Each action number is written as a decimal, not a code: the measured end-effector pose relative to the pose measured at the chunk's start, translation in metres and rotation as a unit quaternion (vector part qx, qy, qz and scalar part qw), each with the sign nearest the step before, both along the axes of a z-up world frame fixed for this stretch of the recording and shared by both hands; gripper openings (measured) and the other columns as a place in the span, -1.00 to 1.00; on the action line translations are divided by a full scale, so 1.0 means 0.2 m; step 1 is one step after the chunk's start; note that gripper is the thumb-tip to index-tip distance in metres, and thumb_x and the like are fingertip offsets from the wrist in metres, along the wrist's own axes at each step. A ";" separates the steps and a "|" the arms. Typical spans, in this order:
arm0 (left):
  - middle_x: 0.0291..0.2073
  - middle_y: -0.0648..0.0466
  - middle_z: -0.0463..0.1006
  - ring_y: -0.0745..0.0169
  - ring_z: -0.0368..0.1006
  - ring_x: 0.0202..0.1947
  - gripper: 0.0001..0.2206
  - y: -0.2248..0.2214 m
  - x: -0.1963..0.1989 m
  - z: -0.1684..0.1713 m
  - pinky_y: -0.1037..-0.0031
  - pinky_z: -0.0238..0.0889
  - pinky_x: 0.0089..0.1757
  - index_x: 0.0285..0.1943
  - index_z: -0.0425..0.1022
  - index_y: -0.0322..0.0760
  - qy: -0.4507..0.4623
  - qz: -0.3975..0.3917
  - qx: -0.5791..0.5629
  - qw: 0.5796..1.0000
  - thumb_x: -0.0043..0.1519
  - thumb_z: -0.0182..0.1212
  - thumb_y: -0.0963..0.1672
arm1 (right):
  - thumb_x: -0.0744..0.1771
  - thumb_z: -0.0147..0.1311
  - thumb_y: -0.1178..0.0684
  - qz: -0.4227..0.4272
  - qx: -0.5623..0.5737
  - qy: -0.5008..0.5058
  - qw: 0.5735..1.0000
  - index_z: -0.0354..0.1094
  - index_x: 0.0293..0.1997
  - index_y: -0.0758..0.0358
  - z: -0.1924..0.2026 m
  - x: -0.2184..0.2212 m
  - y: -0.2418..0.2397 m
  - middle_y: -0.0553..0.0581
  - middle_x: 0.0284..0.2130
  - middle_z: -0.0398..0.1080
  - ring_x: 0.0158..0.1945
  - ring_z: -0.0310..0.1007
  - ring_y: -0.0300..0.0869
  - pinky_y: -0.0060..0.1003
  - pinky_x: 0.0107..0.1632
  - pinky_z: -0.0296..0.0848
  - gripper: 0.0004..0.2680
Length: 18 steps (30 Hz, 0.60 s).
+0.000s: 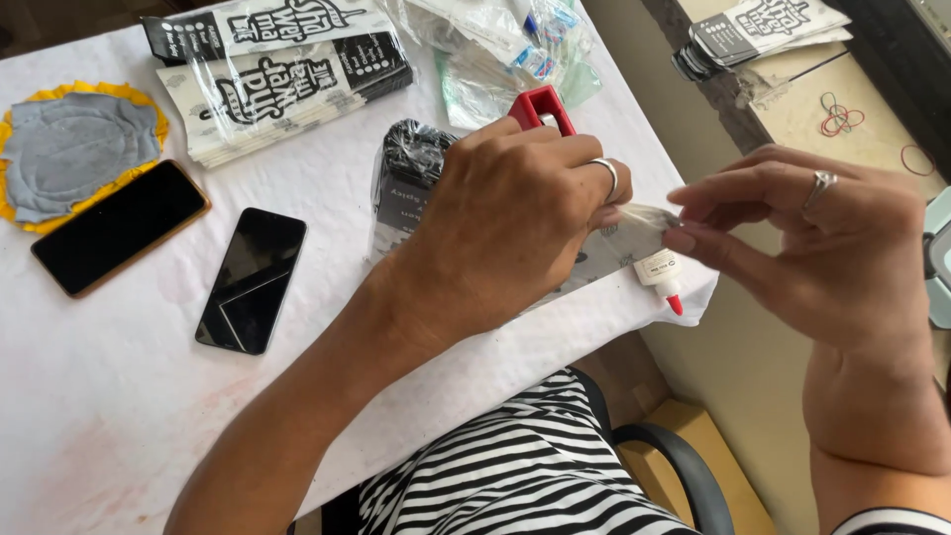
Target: Wrapping a stack of printed labels in plastic film on a work table
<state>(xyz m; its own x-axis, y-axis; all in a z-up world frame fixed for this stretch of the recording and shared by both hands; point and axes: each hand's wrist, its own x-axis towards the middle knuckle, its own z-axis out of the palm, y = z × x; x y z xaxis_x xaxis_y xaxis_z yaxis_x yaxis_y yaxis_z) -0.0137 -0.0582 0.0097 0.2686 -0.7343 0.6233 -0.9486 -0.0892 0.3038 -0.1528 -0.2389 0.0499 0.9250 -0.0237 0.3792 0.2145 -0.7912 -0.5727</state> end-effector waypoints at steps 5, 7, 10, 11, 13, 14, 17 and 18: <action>-0.18 0.00 0.47 0.02 0.50 -0.22 -0.92 0.02 -0.23 -0.08 0.12 0.43 -0.11 -0.05 0.44 -0.26 -0.163 0.215 -0.236 0.934 0.40 0.05 -0.17 | 0.30 0.35 0.40 0.006 -0.010 -0.023 1.000 0.47 -0.25 0.64 0.05 0.04 0.02 0.36 -0.46 0.46 -0.45 0.47 -0.13 -0.42 -0.30 0.41 -0.90; -0.09 0.02 0.35 0.02 0.38 -0.13 -0.70 -0.07 -0.36 -0.37 0.11 0.37 -0.07 0.02 0.32 -0.19 -0.139 0.260 -0.210 0.932 0.31 0.34 -0.03 | 0.30 0.34 0.42 -0.001 0.009 -0.024 1.000 0.46 -0.24 0.66 0.06 0.05 0.06 0.38 -0.45 0.46 -0.45 0.47 -0.12 -0.42 -0.33 0.44 -0.90; 0.03 0.00 0.25 -0.02 0.27 0.00 -0.49 -0.16 -0.44 -0.57 0.07 0.34 -0.03 0.16 0.24 -0.13 -0.103 0.352 -0.182 0.912 0.25 0.58 -0.06 | 0.33 0.34 0.41 -0.017 0.004 -0.008 1.000 0.46 -0.20 0.64 0.09 0.05 0.08 0.37 -0.40 0.48 -0.41 0.52 -0.11 -0.42 -0.30 0.46 -0.90; 0.07 -0.03 0.26 -0.05 0.29 0.04 -0.53 -0.18 -0.44 -0.60 0.03 0.36 -0.03 0.23 0.29 -0.14 -0.099 0.398 -0.179 0.894 0.29 0.53 -0.24 | 0.36 0.34 0.38 -0.026 -0.018 0.000 0.999 0.47 -0.17 0.60 0.11 0.05 0.09 0.35 -0.37 0.50 -0.36 0.57 -0.11 -0.42 -0.24 0.45 -0.91; 0.12 -0.14 0.29 -0.18 0.35 0.09 -0.56 -0.12 -0.45 -0.51 -0.03 0.41 0.02 0.31 0.21 -0.22 -0.072 0.375 -0.182 0.906 0.33 0.31 -0.27 | 0.38 0.32 0.41 0.020 -0.051 -0.029 0.998 0.47 -0.14 0.64 0.13 0.08 0.08 0.38 -0.37 0.49 -0.36 0.53 -0.08 -0.36 -0.21 0.44 -0.92; 0.17 -0.25 0.32 -0.31 0.41 0.14 -0.58 -0.09 -0.46 -0.46 -0.08 0.46 0.08 0.38 0.13 -0.30 -0.045 0.349 -0.183 0.918 0.37 0.10 -0.31 | 0.39 0.30 0.44 0.063 -0.081 -0.058 0.993 0.47 -0.12 0.69 0.13 0.10 0.07 0.41 -0.37 0.48 -0.36 0.50 -0.05 -0.29 -0.18 0.43 -0.93; 0.42 -0.39 0.25 -0.53 0.29 0.46 -0.30 0.11 -0.46 -0.35 -0.28 0.29 0.43 0.55 -0.19 -0.26 0.061 0.168 -0.182 0.967 0.23 -0.09 -0.44 | 0.42 0.23 0.50 0.142 -0.138 -0.120 0.973 0.47 -0.10 0.71 0.16 0.15 0.04 0.51 -0.29 0.44 -0.25 0.44 0.10 -0.09 -0.08 0.40 -0.97; 0.42 -0.39 0.25 -0.53 0.29 0.46 -0.30 0.20 -0.40 -0.31 -0.28 0.29 0.43 0.55 -0.19 -0.26 0.059 0.169 -0.182 0.967 0.23 -0.09 -0.44 | 0.42 0.23 0.50 0.143 -0.137 -0.121 0.973 0.47 -0.10 0.71 0.20 0.15 0.05 0.51 -0.29 0.44 -0.25 0.44 0.10 -0.09 -0.08 0.40 -0.97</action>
<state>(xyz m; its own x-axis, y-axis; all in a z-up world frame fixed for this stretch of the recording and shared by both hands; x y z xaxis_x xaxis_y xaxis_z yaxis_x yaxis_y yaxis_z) -0.0940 -0.0181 -0.0519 0.5399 -0.3310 0.7739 -0.8408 -0.2547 0.4777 -0.1232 -0.2292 0.0893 0.7617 0.3529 0.5434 0.5502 -0.7953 -0.2546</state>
